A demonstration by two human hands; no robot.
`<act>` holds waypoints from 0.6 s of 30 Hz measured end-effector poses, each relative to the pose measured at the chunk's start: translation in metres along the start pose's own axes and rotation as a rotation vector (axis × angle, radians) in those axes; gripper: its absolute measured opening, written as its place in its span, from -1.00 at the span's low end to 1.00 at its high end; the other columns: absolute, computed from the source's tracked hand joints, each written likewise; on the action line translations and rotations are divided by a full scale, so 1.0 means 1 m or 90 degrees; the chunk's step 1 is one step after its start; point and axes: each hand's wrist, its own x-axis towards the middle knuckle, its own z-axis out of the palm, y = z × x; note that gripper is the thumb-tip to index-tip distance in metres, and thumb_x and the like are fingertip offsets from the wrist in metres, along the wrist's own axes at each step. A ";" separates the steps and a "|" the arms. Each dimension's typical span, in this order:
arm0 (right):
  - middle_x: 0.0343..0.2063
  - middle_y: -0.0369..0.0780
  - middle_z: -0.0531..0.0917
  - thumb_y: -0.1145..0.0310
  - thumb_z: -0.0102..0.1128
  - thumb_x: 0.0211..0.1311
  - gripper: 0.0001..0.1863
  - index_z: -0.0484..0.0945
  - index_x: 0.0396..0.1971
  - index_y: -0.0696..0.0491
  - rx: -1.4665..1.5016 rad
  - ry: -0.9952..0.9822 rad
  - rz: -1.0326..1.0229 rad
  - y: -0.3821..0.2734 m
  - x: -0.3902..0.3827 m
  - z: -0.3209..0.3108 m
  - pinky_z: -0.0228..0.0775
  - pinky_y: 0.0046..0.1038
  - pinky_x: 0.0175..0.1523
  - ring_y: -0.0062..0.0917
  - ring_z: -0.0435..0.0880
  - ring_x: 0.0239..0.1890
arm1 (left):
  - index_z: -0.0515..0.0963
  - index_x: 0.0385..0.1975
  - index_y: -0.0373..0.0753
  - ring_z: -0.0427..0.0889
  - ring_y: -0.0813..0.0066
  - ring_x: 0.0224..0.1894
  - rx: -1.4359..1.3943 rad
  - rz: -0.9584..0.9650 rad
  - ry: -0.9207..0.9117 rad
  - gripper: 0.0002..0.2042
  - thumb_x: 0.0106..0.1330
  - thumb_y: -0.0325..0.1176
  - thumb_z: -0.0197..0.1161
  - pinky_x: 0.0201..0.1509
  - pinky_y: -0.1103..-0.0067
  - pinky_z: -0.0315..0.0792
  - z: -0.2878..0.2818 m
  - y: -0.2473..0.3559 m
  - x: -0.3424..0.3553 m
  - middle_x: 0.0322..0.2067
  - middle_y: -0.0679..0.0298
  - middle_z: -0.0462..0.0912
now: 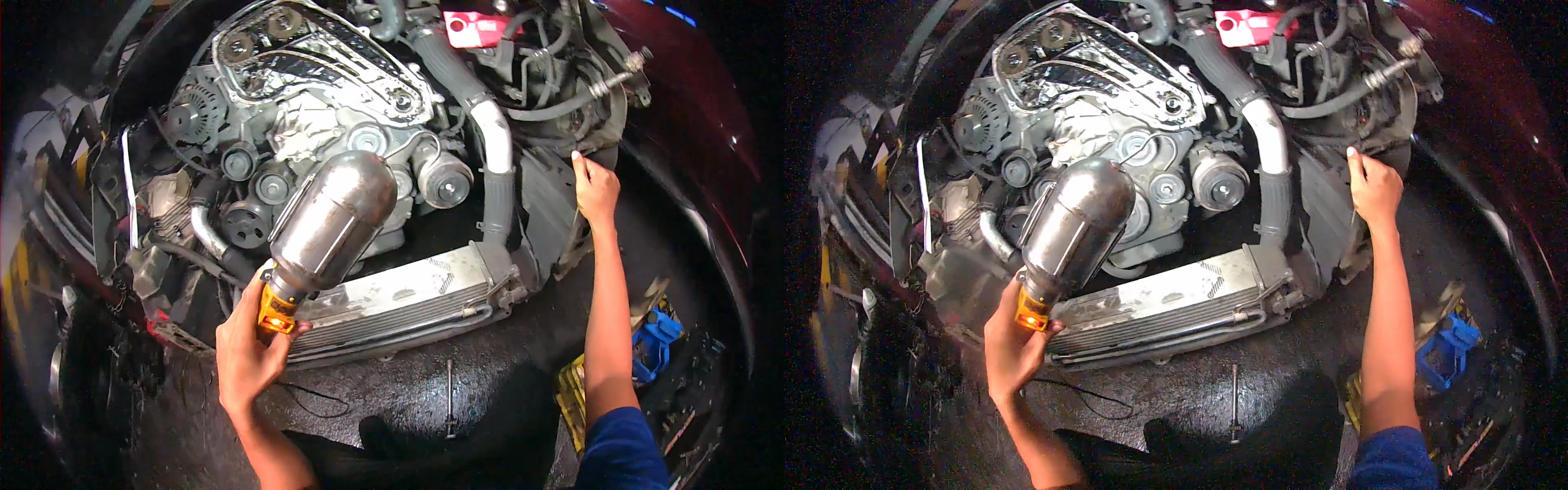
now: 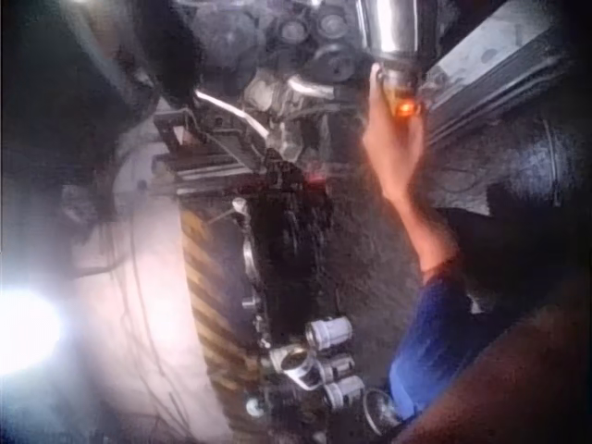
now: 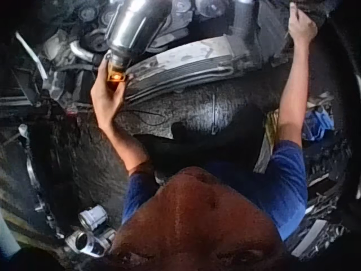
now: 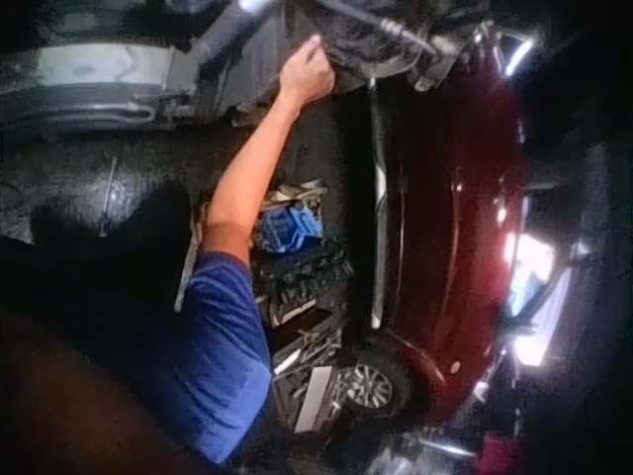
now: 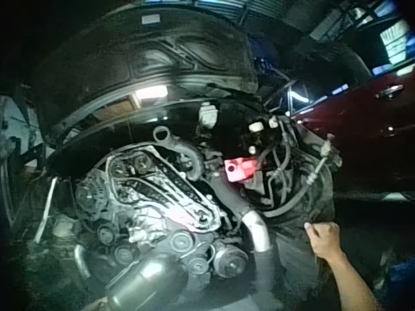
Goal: The person holds a work light to illuminate the exposed timing chain and pulleys of an engine while pointing at various parts and moving cables aside.
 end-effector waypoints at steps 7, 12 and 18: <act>-0.50 0.04 0.64 0.06 0.15 0.48 -0.54 0.65 -0.48 0.14 0.006 -0.007 0.003 0.000 0.001 -0.003 0.39 -0.11 -0.30 0.04 0.63 -0.41 | 0.43 0.25 -0.39 0.69 0.28 -0.08 0.057 -0.014 0.120 -0.32 0.12 -0.40 0.59 0.01 0.46 0.56 -0.025 -0.011 -0.006 -0.09 0.03 0.71; -0.56 0.05 0.60 0.06 0.12 0.51 -0.52 0.65 -0.49 0.16 -0.003 -0.019 0.001 -0.001 0.000 -0.004 0.36 -0.16 -0.33 -0.02 0.61 -0.48 | 0.40 0.24 -0.41 0.61 0.54 -0.13 0.072 -0.020 0.186 -0.36 0.17 -0.45 0.55 -0.01 0.53 0.53 -0.043 -0.019 -0.013 -0.16 0.13 0.72; -0.67 0.02 0.46 0.04 0.10 0.52 -0.44 0.52 -0.59 0.19 -0.016 -0.022 0.014 0.002 0.002 0.000 0.24 -0.16 -0.39 -0.09 0.46 -0.61 | 0.43 0.27 -0.38 0.77 0.18 -0.05 0.026 -0.091 0.220 -0.28 0.08 -0.39 0.61 0.02 0.39 0.59 -0.060 -0.029 -0.020 -0.07 -0.05 0.73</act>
